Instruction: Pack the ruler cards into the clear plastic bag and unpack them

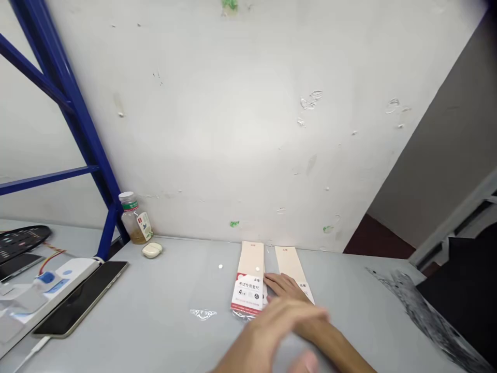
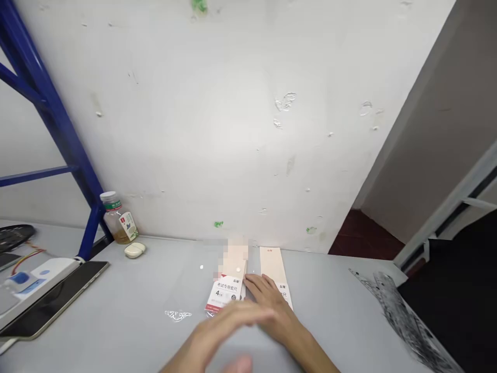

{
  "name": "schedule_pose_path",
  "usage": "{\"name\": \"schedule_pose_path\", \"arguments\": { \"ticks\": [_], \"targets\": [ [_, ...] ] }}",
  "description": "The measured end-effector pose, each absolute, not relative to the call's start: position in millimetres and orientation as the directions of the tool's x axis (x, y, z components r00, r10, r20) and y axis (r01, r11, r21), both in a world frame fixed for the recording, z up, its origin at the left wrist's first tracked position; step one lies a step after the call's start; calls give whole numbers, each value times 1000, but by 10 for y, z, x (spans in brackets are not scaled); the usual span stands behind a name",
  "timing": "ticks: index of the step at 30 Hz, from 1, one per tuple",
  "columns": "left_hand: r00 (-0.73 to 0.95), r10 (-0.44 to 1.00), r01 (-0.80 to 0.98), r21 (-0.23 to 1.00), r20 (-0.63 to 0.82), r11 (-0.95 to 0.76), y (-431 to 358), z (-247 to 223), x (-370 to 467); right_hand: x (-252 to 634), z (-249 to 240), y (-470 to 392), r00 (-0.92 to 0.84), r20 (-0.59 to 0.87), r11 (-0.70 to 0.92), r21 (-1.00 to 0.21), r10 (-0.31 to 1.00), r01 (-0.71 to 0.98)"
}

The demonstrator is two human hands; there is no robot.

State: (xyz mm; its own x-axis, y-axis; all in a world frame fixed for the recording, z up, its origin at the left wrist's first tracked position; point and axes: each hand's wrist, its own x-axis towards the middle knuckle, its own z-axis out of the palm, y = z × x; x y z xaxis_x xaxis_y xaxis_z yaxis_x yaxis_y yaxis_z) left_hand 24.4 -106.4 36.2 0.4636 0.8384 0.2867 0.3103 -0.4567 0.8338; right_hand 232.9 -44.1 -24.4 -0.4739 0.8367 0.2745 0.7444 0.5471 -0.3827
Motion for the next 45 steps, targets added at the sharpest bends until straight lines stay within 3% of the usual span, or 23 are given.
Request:
{"name": "schedule_pose_path", "arguments": {
  "ticks": [2, 4, 7, 13, 17, 21, 27, 34, 45],
  "targets": [
    [432, 864, 415, 793, 260, -446, -699, 440, 219, 2321, -240, -439, -475, 286, 553, -391, 833, 736],
    [291, 927, 582, 726, 235, -367, -387, 384, 125, 2318, -235, -436, -485, 280, 559, -398, 829, 727],
    [208, 956, 669, 683, 208, -294, -110, 144, -60, 2320, -221, -428, -482, 267, 552, -405, 834, 729],
    [317, 932, 623, 702, 177, -345, -20, -59, -170, 2320, -158, -437, -483, 265, 550, -431, 835, 715],
    [335, 928, 518, 791, 162, -325, 17, -26, -154, 2300, -132, -455, -447, 264, 517, -517, 855, 683],
    [293, 949, 348, 912, 112, -215, 37, -5, -144, 2251, -108, -446, -290, 268, 393, -690, 919, 608],
    [427, 900, 95, 994, -94, 58, -17, -12, -104, 2239, -98, -382, -105, 165, 193, -903, 981, 385],
    [422, 903, 130, 991, -84, 31, -101, 83, -80, 2277, -116, -360, -115, 23, 48, -975, 993, 216],
    [420, 901, 194, 981, -105, 24, -59, 199, -204, 2404, -60, -327, -131, -20, 4, -983, 991, 182]
  ]
}}
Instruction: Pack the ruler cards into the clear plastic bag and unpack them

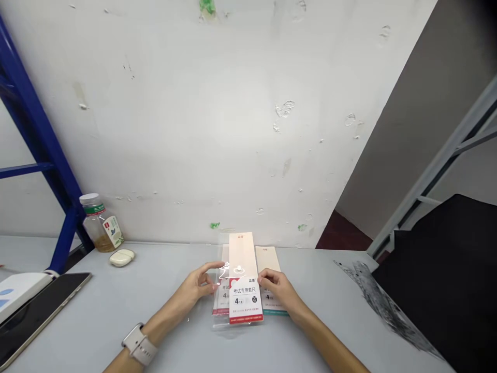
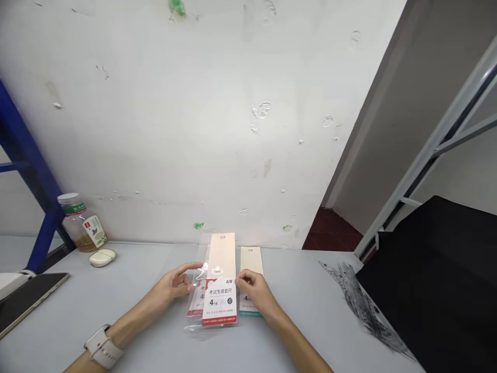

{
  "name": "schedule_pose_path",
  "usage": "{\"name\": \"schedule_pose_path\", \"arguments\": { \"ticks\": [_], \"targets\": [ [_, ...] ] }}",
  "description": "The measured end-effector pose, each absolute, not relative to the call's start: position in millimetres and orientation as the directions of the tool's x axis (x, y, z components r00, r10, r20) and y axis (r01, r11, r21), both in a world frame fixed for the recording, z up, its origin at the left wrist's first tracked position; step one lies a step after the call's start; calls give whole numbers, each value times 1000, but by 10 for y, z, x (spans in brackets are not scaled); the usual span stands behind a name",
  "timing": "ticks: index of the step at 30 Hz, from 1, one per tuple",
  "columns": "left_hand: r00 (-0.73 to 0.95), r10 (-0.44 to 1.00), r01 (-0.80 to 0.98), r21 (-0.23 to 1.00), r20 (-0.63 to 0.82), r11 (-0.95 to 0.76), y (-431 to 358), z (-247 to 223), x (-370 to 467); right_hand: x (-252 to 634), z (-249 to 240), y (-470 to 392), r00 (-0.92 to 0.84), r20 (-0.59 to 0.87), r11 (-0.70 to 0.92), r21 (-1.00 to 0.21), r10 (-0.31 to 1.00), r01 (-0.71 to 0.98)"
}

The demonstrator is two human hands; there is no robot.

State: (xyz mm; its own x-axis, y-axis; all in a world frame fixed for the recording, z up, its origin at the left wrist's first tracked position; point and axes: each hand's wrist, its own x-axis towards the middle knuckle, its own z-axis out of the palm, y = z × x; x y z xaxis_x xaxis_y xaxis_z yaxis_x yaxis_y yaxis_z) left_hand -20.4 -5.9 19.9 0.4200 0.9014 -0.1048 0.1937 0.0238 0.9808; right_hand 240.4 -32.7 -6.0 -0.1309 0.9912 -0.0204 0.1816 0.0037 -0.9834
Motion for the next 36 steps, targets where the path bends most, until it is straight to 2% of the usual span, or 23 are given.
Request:
{"name": "schedule_pose_path", "arguments": {
  "ticks": [4, 9, 14, 20, 28, 32, 36],
  "targets": [
    [457, 884, 165, 986, -98, 24, -69, 184, -185, 2362, -85, -331, -136, -6, 23, -978, 991, 205],
    [309, 945, 189, 981, -106, 48, -10, 154, -234, 2476, -81, -266, -59, 37, 50, -968, 998, 245],
    [54, 998, 433, 901, -32, 6, 163, 153, -486, 2805, -97, -145, 40, 28, 13, -942, 999, 336],
    [-80, 993, 612, 791, 87, -19, 345, 63, -730, 3013, -140, -108, 63, -25, -54, -853, 998, 519],
    [-59, 989, 778, 627, 139, -42, 367, -60, -838, 3020, -154, -145, 95, 2, -68, -683, 995, 727],
    [-42, 990, 826, 562, 133, -41, 311, -77, -785, 3005, -154, -159, 101, 12, -71, -629, 995, 774],
    [45, 989, 872, 477, 144, -109, 264, -53, -727, 3006, -153, -144, 90, 11, -65, -606, 996, 793]
  ]
}}
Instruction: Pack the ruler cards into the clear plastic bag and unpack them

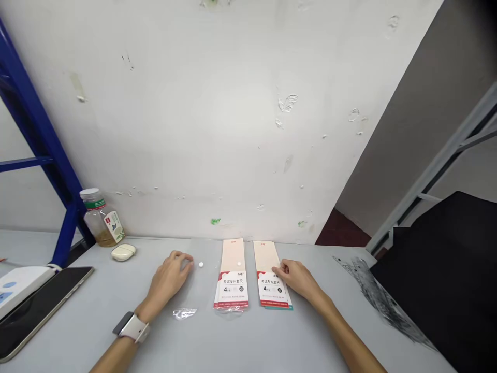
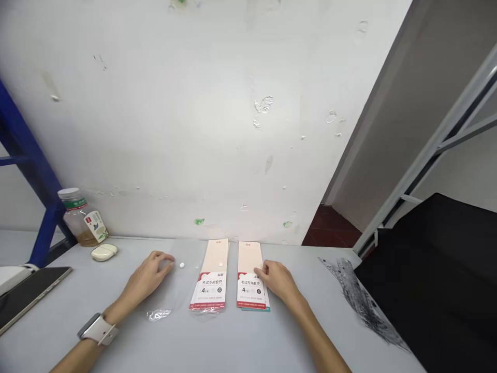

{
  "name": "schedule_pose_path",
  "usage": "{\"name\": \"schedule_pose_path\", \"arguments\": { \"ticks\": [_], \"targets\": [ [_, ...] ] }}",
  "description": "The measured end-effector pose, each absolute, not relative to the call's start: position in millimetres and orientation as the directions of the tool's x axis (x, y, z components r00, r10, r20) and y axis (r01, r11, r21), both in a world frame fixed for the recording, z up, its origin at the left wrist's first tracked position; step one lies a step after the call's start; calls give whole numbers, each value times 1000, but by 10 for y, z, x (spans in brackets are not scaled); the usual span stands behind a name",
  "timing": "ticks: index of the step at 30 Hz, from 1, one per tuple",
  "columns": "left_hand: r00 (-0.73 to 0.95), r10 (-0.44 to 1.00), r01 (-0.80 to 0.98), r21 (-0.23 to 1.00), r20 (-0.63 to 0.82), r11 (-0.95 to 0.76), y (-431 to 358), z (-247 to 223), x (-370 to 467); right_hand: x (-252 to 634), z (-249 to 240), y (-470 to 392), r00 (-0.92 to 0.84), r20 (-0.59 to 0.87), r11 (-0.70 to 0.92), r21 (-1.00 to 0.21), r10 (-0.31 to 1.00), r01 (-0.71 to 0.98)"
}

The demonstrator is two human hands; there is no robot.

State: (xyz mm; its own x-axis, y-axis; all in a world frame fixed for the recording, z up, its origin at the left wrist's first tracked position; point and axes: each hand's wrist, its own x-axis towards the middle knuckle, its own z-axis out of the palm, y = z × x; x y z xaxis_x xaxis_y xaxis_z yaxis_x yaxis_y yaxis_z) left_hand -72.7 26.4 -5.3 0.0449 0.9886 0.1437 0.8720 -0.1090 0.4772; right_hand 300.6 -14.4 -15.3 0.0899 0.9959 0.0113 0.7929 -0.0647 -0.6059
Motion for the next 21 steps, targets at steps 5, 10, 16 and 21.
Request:
{"name": "schedule_pose_path", "arguments": {
  "ticks": [5, 10, 16, 21],
  "targets": [
    [96, 982, 905, 395, 166, -155, 231, -38, -697, 3011, -171, -67, 81, 12, -59, -588, 997, 807],
    [97, 976, 912, 375, 192, -165, 232, -62, -712, 2958, -216, -81, 107, 58, -59, -539, 993, 840],
    [92, 948, 912, 356, 304, -203, 209, -25, -643, 2883, -158, -209, 124, 225, -4, -470, 966, 883],
    [340, 852, 811, 334, 398, -480, 58, 13, -405, 2572, -75, -312, -3, 354, 167, -433, 935, 886]
  ]
}}
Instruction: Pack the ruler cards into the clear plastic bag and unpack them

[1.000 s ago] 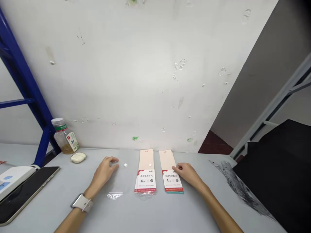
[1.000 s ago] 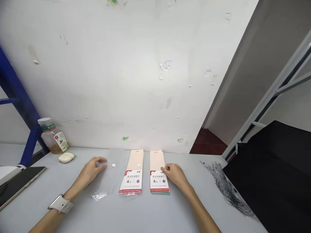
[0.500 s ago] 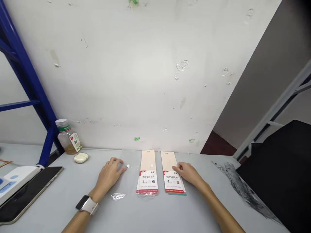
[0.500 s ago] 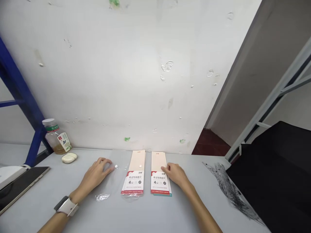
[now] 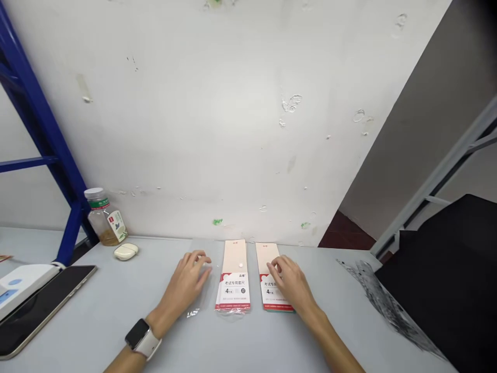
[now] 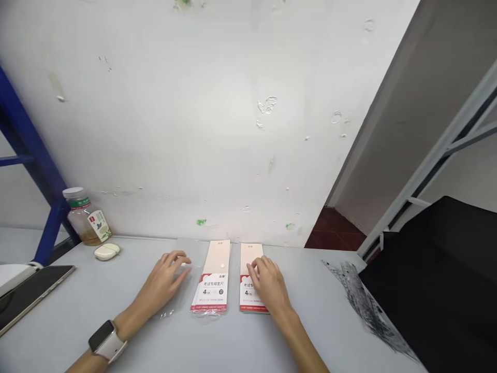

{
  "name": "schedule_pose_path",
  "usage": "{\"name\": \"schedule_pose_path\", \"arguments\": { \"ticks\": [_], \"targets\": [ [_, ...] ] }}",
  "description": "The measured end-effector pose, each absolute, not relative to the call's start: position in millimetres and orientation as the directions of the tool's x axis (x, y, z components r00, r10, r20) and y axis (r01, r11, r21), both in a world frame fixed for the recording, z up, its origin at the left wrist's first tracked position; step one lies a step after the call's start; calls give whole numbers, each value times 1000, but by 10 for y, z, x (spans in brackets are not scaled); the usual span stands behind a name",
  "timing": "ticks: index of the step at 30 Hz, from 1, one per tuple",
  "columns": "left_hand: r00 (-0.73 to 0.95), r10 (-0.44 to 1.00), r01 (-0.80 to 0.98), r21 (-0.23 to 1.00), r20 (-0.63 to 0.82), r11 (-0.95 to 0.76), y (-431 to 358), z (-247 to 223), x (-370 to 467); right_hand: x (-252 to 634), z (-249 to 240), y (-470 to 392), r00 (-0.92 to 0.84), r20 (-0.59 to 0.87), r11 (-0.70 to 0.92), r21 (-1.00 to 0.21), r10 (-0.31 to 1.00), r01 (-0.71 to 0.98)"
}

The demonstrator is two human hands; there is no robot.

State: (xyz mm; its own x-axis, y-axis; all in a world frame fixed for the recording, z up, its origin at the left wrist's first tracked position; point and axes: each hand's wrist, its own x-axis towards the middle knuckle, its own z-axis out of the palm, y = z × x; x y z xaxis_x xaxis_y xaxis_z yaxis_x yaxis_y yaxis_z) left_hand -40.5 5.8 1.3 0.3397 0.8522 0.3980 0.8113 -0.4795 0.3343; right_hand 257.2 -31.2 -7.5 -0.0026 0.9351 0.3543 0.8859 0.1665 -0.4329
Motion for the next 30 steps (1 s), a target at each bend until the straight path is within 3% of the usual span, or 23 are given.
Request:
{"name": "schedule_pose_path", "arguments": {
  "ticks": [3, 7, 14, 18, 20, 23, 26, 30],
  "targets": [
    [530, 794, 728, 322, 297, -606, -58, 1, -272, 2298, -118, -363, -106, 363, 264, -421, 926, 868],
    [580, 788, 715, 334, 207, -614, -117, -22, -212, 2081, -196, -383, -165, 354, 309, -404, 921, 861],
    [539, 822, 699, 446, 185, -559, -85, -73, -229, 2074, -128, -358, -26, 178, 151, -736, 984, 660],
    [454, 867, 618, 627, 207, -474, -54, -94, -200, 2084, -62, -362, 14, 145, 118, -850, 989, 514],
    [389, 896, 479, 784, 214, -395, -38, -76, -177, 2092, -25, -376, 15, 141, 119, -884, 990, 451],
    [365, 925, 213, 958, 103, -191, -32, -18, -152, 2106, 37, -407, -34, 98, 103, -923, 995, 371],
    [401, 916, 104, 994, 0, -45, -52, 44, -143, 2120, 74, -424, -82, 52, 76, -942, 995, 326],
    [415, 909, 98, 995, -28, -14, -82, 100, -136, 2144, 37, -392, -84, 18, 41, -959, 996, 280]
  ]
}}
